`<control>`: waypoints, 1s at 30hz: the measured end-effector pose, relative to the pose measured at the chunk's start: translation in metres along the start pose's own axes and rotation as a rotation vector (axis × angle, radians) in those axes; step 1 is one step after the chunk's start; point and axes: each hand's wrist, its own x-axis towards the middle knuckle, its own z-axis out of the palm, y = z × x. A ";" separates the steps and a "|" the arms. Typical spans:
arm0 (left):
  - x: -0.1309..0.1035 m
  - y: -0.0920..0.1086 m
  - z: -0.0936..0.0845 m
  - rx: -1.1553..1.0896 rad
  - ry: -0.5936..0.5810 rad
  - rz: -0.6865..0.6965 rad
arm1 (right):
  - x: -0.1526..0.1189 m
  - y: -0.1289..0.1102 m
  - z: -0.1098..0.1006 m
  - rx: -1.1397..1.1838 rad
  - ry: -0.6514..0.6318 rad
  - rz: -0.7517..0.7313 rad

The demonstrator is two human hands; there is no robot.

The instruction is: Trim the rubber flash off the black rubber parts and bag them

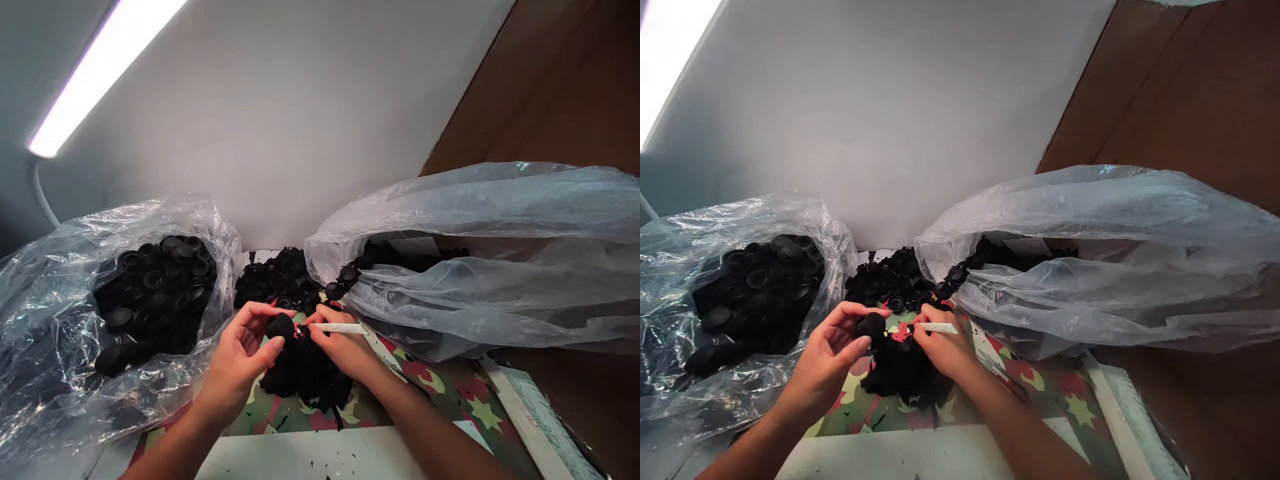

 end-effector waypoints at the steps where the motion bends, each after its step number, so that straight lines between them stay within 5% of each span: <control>1: 0.002 -0.001 -0.002 -0.049 0.004 -0.054 | 0.000 -0.002 -0.003 0.036 -0.010 -0.012; 5: 0.009 -0.006 -0.006 -0.127 0.016 -0.156 | -0.004 -0.014 -0.009 0.292 0.036 -0.163; 11: 0.005 -0.010 -0.001 0.054 0.018 -0.122 | -0.017 -0.021 0.003 0.494 -0.060 -0.100; 16: 0.003 -0.012 0.003 0.119 0.029 -0.063 | -0.024 -0.020 0.012 0.222 -0.071 -0.112; 19: 0.008 -0.010 0.001 0.137 -0.064 -0.092 | -0.024 -0.021 0.009 0.044 -0.055 -0.162; 23: 0.017 -0.002 -0.008 0.419 -0.195 -0.004 | -0.023 -0.023 0.007 -0.123 -0.057 -0.323; 30: 0.016 0.011 -0.014 0.603 -0.209 -0.020 | -0.023 -0.027 0.007 -0.260 -0.031 -0.443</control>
